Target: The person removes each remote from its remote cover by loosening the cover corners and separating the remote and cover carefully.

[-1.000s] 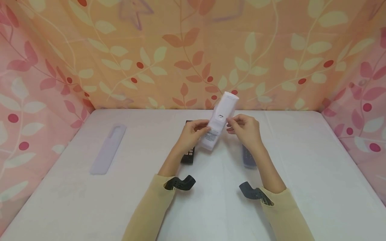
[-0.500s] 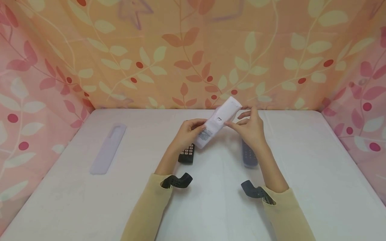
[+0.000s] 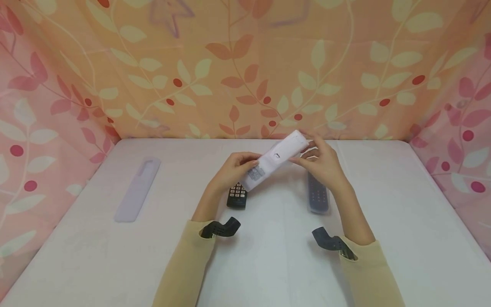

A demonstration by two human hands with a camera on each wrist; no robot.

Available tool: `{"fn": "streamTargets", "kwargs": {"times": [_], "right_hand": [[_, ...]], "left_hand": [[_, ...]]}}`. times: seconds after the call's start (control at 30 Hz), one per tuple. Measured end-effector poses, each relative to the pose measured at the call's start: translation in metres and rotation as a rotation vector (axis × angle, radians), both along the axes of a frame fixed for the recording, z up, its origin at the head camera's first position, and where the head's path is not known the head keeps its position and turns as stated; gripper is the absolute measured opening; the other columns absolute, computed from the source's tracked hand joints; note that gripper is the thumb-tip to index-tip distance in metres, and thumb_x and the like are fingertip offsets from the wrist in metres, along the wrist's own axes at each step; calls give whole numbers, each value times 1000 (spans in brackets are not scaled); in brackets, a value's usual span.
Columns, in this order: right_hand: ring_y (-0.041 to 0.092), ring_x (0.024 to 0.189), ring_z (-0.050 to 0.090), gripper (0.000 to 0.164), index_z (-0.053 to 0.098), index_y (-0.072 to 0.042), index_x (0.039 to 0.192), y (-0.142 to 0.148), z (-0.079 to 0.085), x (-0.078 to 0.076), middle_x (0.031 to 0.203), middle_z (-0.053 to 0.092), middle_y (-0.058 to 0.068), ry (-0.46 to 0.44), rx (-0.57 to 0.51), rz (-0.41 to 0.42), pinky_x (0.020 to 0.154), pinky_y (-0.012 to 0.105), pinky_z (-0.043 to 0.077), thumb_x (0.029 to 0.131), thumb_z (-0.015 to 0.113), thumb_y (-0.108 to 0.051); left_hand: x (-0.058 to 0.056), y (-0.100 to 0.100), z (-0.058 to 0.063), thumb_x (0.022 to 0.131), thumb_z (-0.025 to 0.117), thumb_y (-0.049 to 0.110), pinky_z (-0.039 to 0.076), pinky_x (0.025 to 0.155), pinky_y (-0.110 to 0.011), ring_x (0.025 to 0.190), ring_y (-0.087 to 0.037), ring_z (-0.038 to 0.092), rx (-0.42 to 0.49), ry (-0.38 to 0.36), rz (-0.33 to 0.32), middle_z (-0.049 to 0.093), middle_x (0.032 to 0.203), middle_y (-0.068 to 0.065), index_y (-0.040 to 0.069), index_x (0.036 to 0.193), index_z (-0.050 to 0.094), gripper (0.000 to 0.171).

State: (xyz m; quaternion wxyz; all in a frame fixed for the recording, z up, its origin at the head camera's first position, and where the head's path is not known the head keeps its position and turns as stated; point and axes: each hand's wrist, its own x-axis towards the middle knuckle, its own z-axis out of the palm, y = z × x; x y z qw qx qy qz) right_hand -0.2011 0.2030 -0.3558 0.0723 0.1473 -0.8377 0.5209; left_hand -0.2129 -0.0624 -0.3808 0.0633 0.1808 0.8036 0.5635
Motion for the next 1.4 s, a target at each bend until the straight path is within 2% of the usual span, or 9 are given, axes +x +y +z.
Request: {"fn": "streamTargets", "kwargs": {"times": [0.33,0.6,0.8,1.1,1.2,1.4], "right_hand": [[0,91,65,91,38,-9,163,8,6,2,134,51,25,-54,39,107,78,12,56,85,82,9],[0,96,64,79,45,-2,154,10,6,3,132,54,22,-66,56,101,81,12,56,85,83,8],[-4,96,64,79,46,1,152,11,5,2,133,54,22,-60,43,77,80,12,56,83,83,11],[-3,98,64,79,47,-2,152,11,5,2,134,54,20,-67,33,61,82,11,56,83,84,10],[-2,99,64,79,48,-2,152,12,5,2,132,54,18,-65,35,63,82,12,56,83,84,9],[-5,98,64,79,47,-1,152,15,4,1,128,55,14,-72,35,45,81,12,57,82,84,11]], "left_hand": [[2,-6,7,107,61,10,50,84,-24,101,-19,64,-63,-46,-62,74,124,-16,-2,132,71,29],[0,-12,6,105,65,12,50,80,-22,95,-16,64,-34,-33,-101,75,121,-16,0,130,73,29],[-1,-14,5,102,70,15,52,77,-22,91,-13,65,36,-46,-85,77,117,-15,0,126,75,28],[2,-21,3,96,79,15,54,80,-24,95,-16,70,47,-101,-28,78,115,-10,4,121,79,28],[4,-23,3,94,81,15,54,79,-25,95,-16,70,51,-96,-30,78,113,-9,4,119,79,27],[7,-27,1,94,82,16,55,76,-24,95,-18,67,17,-72,-32,72,118,-9,12,129,77,36]]}}
